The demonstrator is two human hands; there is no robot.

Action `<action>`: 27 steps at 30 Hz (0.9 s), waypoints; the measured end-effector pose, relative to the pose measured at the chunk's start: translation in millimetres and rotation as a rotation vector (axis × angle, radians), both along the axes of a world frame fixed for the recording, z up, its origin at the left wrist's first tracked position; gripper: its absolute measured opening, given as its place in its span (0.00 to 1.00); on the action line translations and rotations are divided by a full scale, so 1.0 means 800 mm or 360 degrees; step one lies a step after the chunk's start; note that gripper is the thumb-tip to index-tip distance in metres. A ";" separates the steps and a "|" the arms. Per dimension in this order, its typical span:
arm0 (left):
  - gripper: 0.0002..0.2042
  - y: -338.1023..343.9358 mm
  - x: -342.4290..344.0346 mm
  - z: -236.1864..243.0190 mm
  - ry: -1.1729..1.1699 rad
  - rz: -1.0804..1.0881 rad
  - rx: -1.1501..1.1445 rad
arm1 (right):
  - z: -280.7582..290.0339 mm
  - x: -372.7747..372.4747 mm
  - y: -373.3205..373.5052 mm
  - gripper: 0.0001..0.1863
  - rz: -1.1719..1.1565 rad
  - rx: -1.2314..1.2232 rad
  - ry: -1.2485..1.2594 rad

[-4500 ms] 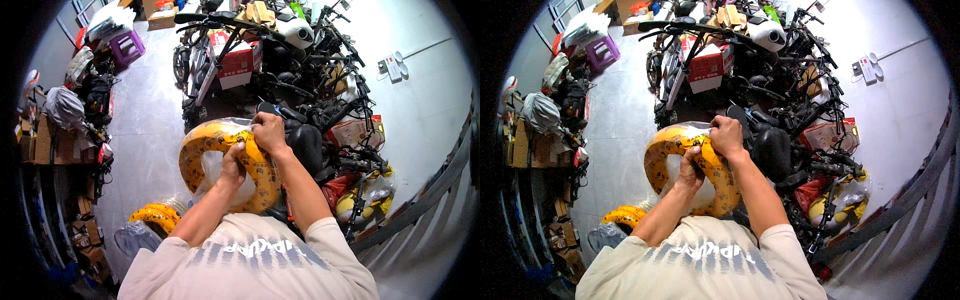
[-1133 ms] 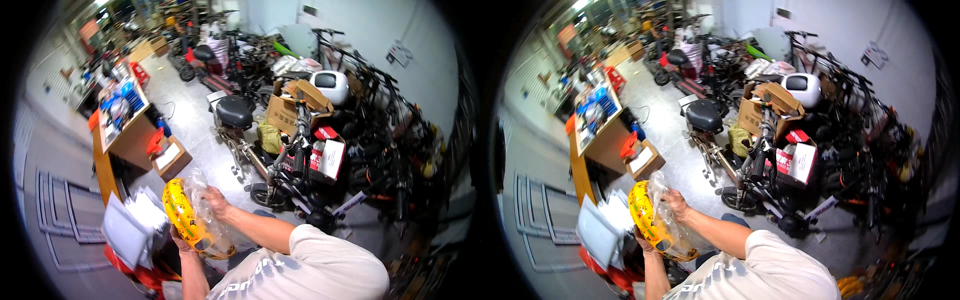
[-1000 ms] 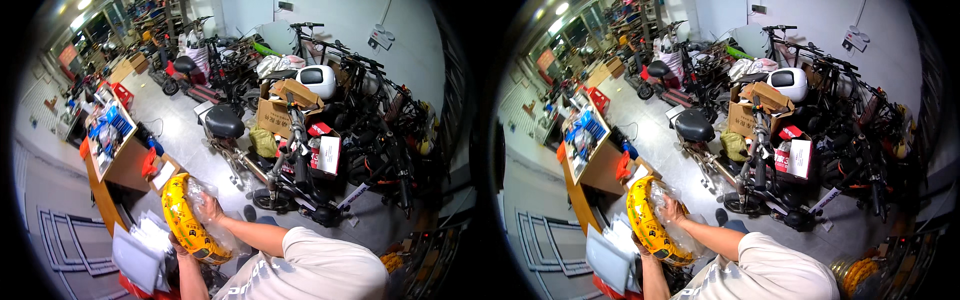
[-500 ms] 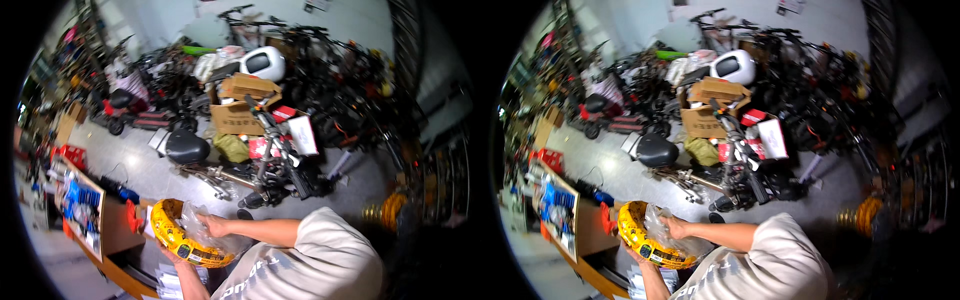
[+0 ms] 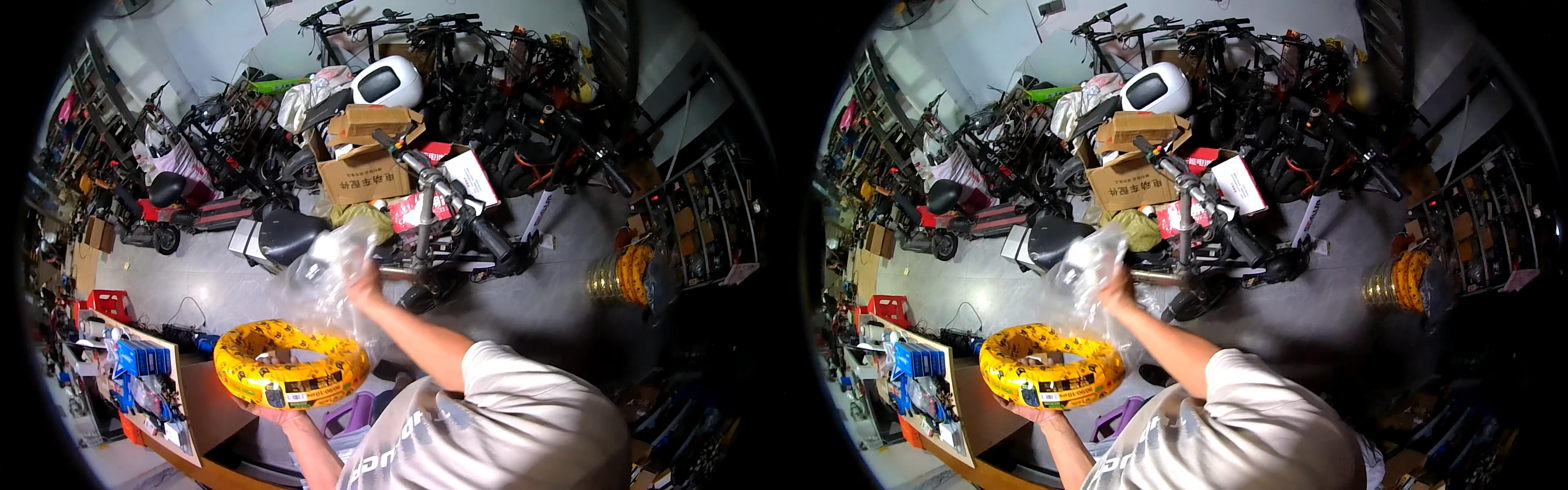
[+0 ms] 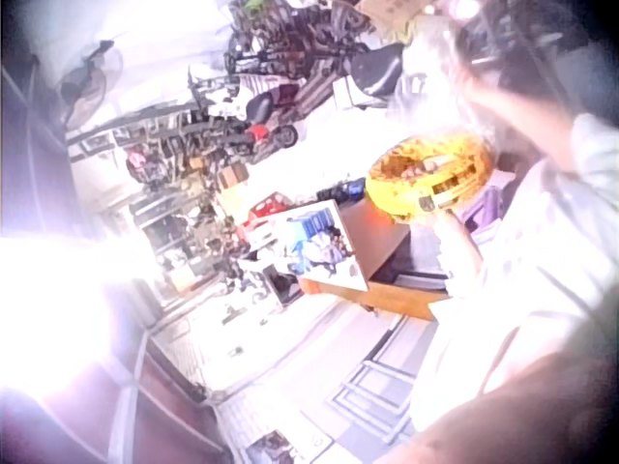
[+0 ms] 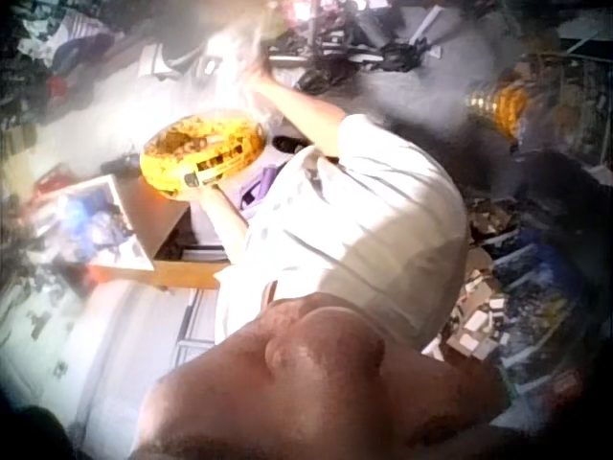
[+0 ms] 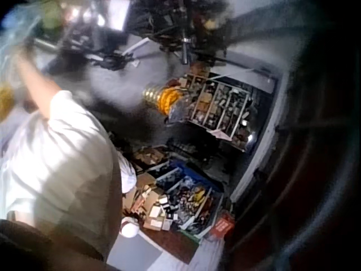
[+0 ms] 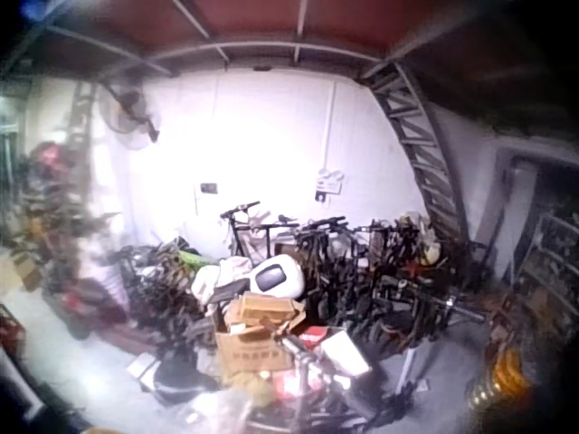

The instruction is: The person removes yellow plastic wrapping from a new tire with scissors and then fits the tire onto a metal motorcycle wheel rim by hand while kneeling on the pavement.

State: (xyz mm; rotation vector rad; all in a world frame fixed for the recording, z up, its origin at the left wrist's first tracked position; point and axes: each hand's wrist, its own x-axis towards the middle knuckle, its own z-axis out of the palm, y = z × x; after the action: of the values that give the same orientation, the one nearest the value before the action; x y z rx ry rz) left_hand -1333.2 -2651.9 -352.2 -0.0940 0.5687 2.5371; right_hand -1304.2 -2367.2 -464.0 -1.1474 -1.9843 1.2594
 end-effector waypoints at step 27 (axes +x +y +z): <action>0.42 -0.058 -0.056 -0.034 0.0096 0.0179 -0.0063 | 0.157 -0.078 -0.095 0.44 0.0435 -0.1754 0.1073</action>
State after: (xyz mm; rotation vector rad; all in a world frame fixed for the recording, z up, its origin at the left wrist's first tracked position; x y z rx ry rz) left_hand -1378.3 -2698.3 -379.3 -0.0660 0.6544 2.6458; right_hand -1366.5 -2443.2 -338.7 -0.6550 -0.8945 2.5952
